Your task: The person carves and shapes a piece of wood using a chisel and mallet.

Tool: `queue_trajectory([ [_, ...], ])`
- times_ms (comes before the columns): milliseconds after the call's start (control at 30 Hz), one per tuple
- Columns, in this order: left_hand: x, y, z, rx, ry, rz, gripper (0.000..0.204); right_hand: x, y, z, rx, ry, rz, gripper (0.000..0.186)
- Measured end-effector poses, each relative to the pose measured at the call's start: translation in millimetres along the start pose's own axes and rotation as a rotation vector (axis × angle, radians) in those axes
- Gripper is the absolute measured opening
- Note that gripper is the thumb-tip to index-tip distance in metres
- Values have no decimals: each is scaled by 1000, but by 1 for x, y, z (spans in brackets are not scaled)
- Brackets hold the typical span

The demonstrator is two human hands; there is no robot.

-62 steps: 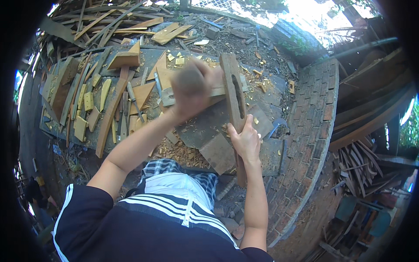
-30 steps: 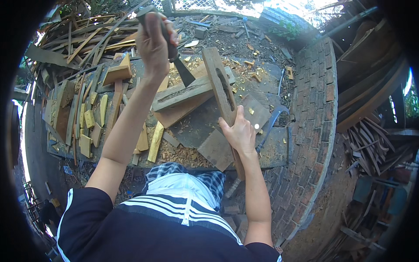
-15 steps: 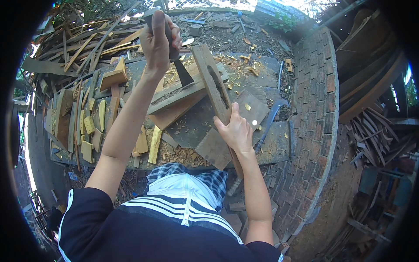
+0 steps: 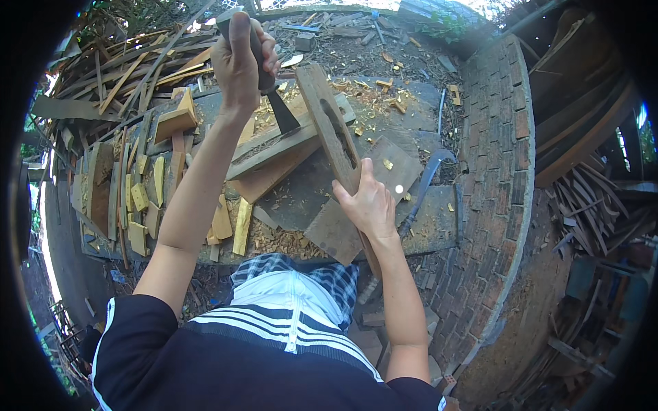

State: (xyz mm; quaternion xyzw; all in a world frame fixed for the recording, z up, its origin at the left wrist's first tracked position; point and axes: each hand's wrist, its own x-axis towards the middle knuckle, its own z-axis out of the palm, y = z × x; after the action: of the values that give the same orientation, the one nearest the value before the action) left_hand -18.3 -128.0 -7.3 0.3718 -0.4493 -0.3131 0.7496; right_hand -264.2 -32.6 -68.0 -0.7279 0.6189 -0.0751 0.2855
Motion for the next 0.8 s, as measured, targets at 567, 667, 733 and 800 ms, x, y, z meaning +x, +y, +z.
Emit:
queue_trajectory([
  [567,-9,-1,2,81,-30,74,47,1,1,1,0,-18,13,65],
  [667,-11,2,8,206,-8,157,36,1,-1,2,-1,-29,3,69],
  [733,-12,3,12,240,44,165,21,2,3,5,30,8,-2,69],
  [800,-13,-10,13,367,94,279,19,-1,8,3,133,46,-57,68],
])
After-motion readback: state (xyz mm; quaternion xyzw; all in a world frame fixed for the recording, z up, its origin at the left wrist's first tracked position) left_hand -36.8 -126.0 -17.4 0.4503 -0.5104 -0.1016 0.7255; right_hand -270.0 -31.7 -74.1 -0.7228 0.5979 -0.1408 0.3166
